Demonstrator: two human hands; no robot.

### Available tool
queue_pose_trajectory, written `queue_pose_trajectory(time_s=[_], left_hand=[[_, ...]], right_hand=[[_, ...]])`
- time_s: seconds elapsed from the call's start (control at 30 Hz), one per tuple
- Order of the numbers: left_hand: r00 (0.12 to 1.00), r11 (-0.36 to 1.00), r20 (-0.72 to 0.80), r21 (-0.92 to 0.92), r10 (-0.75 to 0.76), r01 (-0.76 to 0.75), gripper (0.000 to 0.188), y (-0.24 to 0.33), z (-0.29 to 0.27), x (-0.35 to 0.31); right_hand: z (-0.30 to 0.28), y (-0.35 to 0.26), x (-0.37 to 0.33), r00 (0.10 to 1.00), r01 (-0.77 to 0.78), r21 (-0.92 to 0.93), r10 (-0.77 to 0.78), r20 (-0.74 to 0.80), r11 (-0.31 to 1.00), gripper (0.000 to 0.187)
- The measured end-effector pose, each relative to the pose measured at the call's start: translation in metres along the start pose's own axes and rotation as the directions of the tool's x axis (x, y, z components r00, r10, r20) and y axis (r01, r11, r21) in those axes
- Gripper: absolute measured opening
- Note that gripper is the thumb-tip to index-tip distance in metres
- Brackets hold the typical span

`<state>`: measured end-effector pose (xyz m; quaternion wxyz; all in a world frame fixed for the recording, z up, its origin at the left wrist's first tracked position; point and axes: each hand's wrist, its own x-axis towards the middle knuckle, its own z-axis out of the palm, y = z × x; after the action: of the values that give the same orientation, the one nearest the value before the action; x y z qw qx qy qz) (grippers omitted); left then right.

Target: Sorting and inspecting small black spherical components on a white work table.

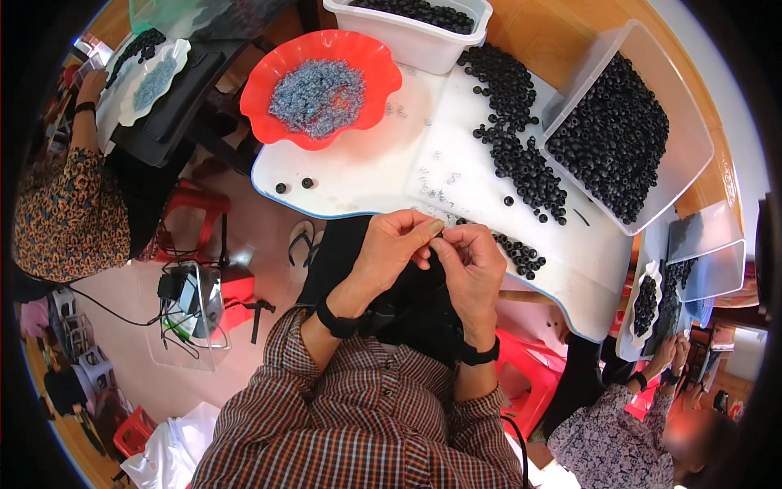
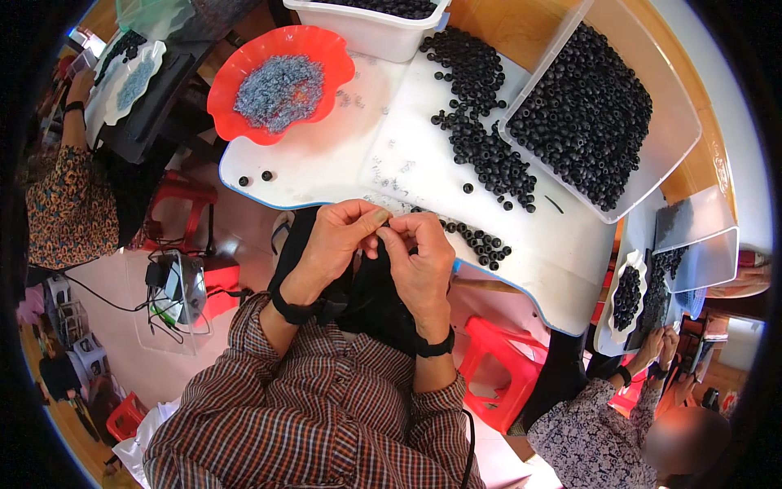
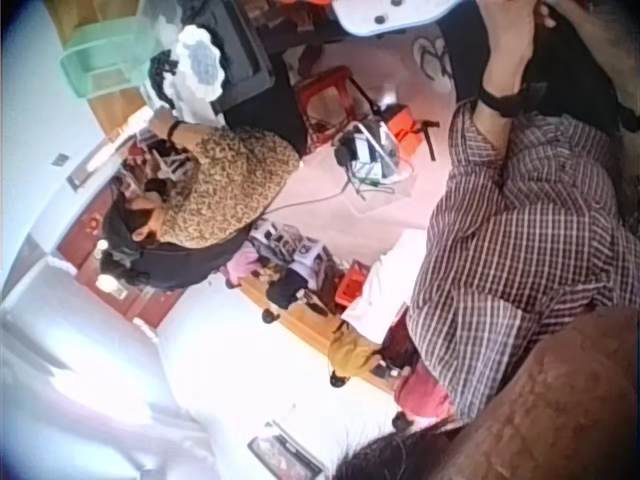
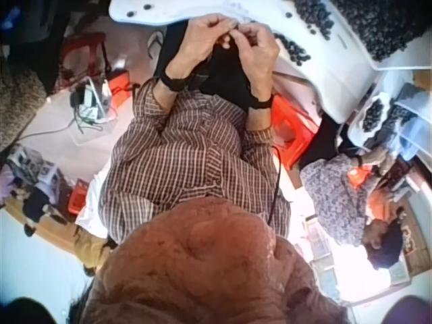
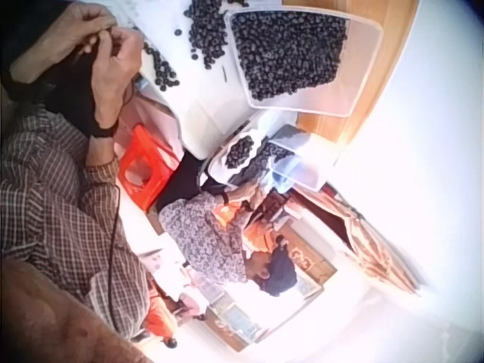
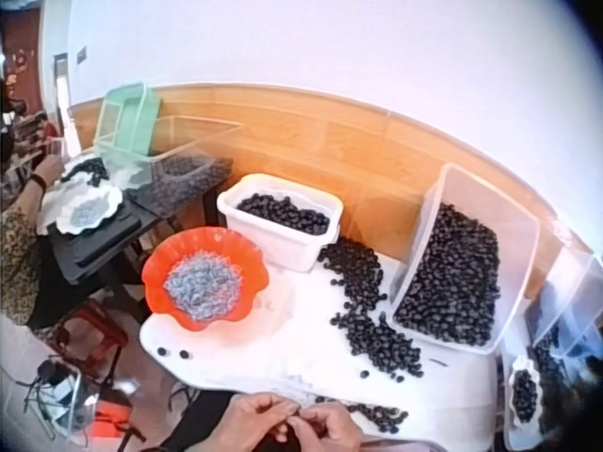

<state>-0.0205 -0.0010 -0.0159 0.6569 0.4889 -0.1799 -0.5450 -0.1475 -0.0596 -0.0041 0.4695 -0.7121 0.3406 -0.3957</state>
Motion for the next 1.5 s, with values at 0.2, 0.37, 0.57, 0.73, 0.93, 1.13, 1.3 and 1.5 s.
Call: queue_pose_trajectory(time_s=[0.2,0.37,0.57,0.73,0.93,1.13,1.3,1.5], left_hand=[[0.999,0.995,0.01,-0.081,-0.053,0.054,0.02,0.002,-0.001,-0.002],[0.999,0.992,0.019,-0.121,-0.042,0.044,0.021,-0.003,-0.006,0.0],[0.998,0.987,-0.069,-0.158,0.003,-0.014,0.021,0.007,-0.014,0.001],[0.995,0.988,-0.093,-0.147,0.03,-0.043,0.021,0.011,-0.017,0.0],[0.964,0.981,-0.212,0.138,0.164,-0.137,0.022,0.025,-0.022,0.005],[0.973,0.989,-0.198,-0.07,0.115,-0.132,0.022,0.021,-0.027,0.006],[0.977,0.984,-0.184,-0.12,0.11,-0.133,0.022,0.022,-0.034,0.005],[0.981,0.979,-0.171,-0.167,0.089,-0.118,0.023,0.023,-0.036,0.004]], right_hand=[[-0.001,0.004,-0.001,0.999,-0.005,0.051,0.003,0.034,0.999,0.017],[-0.005,0.007,-0.001,0.998,-0.031,0.106,0.025,0.059,0.994,0.018],[-0.015,0.008,0.008,0.998,-0.063,0.12,0.064,0.001,0.991,0.018],[-0.011,0.014,0.011,1.0,0.004,-0.06,-0.006,-0.031,0.998,0.017],[-0.006,0.011,0.016,0.994,0.106,-0.193,-0.105,0.013,0.975,0.014],[0.008,0.012,0.02,0.978,0.209,-0.401,-0.193,0.081,0.892,0.012],[0.012,0.008,0.019,0.968,0.247,-0.534,-0.231,0.098,0.808,0.009],[0.019,0.008,0.019,0.966,0.241,-0.599,-0.247,0.073,0.764,0.009]])
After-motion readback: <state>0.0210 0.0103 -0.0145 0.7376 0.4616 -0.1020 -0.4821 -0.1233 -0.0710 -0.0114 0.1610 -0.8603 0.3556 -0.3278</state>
